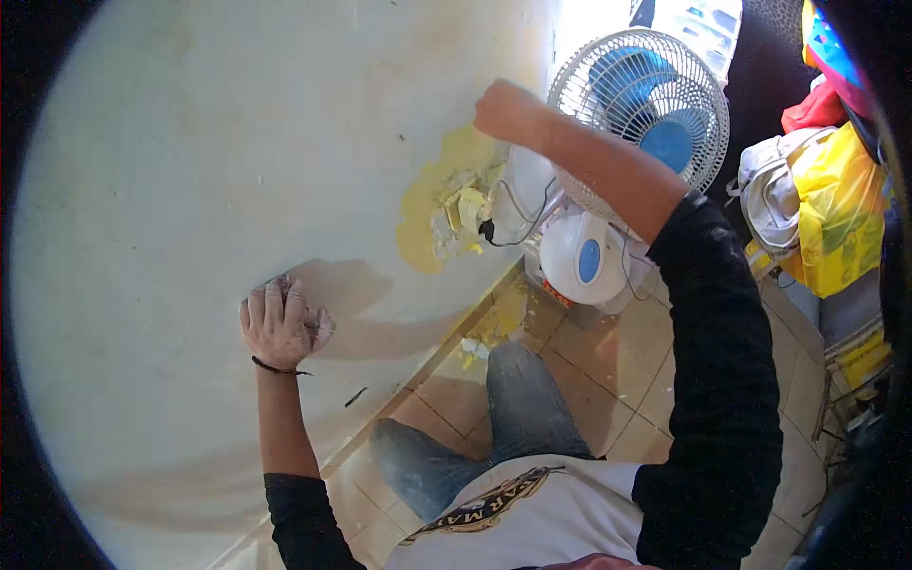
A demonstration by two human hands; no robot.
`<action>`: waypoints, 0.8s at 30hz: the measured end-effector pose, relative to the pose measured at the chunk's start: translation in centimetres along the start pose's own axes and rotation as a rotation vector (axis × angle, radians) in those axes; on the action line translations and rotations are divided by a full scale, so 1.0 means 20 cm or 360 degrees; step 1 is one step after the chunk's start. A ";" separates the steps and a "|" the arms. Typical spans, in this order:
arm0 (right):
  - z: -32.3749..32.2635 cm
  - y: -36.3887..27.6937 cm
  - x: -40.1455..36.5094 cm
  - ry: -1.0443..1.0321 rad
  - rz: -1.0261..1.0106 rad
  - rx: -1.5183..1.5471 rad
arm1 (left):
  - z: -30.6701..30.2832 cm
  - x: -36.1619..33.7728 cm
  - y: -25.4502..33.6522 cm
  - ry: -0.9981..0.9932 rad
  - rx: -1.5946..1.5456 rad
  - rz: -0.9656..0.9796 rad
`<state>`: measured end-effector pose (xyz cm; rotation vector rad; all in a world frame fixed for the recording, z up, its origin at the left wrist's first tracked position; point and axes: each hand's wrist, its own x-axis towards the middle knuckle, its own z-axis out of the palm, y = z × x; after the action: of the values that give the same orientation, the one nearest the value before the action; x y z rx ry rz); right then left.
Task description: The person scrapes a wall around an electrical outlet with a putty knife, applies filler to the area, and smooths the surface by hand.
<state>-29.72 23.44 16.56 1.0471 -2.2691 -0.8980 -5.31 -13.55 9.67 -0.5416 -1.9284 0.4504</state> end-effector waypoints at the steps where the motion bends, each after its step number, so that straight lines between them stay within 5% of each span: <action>1: -0.05 0.05 -0.01 0.0020 0.0002 -0.0065 | -0.02 0.02 0.01 -0.0058 -0.0029 -0.0028; 18: 0.16 0.05 0.00 -0.0016 0.0105 -0.0067 | 0.00 -0.04 0.01 -0.0080 -0.0065 -0.0065; 20: 0.10 0.02 0.03 -0.0357 0.0048 -0.0122 | 0.01 -0.02 0.00 -0.0084 -0.0035 -0.0092; 24: -0.02 0.17 0.01 -0.0127 0.0128 -0.0255 | 0.01 -0.03 -0.01 -0.0089 -0.0079 -0.0057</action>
<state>-31.18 24.78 19.26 0.8581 -2.2432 -1.0848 -5.29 -14.00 9.21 -0.5309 -2.0039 0.3991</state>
